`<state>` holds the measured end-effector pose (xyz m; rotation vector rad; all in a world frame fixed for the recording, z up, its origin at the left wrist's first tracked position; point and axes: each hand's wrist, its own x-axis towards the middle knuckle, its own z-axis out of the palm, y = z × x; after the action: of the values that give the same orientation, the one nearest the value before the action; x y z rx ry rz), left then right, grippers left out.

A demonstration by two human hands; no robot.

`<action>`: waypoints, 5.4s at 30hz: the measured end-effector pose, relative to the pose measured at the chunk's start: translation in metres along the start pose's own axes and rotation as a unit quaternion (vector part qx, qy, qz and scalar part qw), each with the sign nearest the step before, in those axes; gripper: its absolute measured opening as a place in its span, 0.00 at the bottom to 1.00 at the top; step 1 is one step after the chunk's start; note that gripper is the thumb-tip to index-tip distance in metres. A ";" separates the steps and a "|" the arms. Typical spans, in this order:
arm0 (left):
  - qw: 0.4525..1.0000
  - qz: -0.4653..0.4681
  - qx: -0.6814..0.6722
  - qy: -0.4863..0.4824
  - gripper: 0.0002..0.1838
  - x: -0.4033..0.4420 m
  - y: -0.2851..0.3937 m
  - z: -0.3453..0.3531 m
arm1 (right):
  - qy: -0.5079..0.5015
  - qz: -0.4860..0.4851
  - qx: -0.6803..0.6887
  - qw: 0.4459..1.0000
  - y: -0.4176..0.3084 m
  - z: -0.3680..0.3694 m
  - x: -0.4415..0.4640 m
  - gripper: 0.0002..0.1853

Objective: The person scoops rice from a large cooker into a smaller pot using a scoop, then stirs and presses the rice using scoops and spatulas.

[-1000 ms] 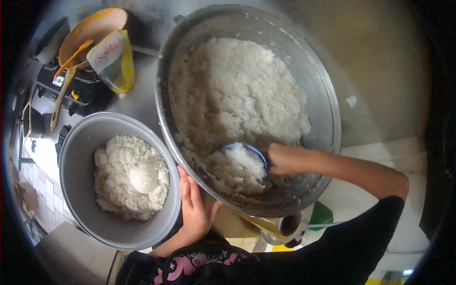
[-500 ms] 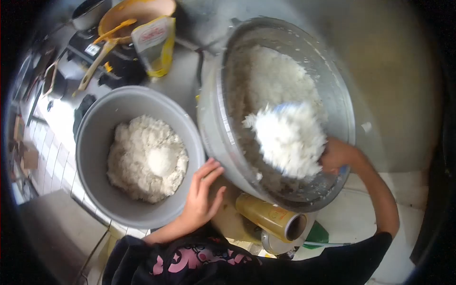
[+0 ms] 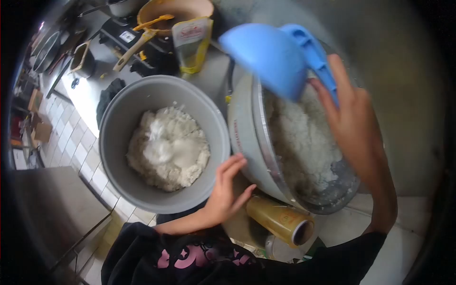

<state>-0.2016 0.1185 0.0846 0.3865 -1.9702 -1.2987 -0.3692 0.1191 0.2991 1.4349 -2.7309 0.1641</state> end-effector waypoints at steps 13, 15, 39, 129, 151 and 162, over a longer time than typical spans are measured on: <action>0.995 -0.029 0.027 -0.096 0.55 0.042 -0.001 0.000 | -0.262 0.160 -0.008 0.951 0.248 0.073 0.021 0.15; 0.994 -0.042 0.028 -0.100 0.55 0.040 -0.002 0.000 | -0.316 0.140 0.026 0.938 0.250 0.076 0.029 0.15; 0.996 -0.031 0.005 -0.084 0.52 0.040 -0.010 0.001 | -0.608 0.256 0.338 0.671 0.135 0.075 -0.047 0.17; 0.989 -0.050 0.008 -0.140 0.53 0.053 -0.019 -0.011 | -0.555 0.081 0.158 0.812 0.117 0.077 -0.028 0.08; 0.967 -0.096 0.087 -0.219 0.49 0.019 -0.018 -0.006 | 0.091 -0.343 0.043 0.934 0.003 0.028 -0.001 0.06; 0.983 -0.075 0.046 -0.164 0.57 0.051 -0.017 -0.009 | -0.026 0.003 0.007 1.000 0.152 0.061 0.023 0.12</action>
<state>-0.2328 0.0746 0.0924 0.3907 -2.3203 -1.4425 -0.5073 0.1793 0.2302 1.4550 -2.7811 0.1500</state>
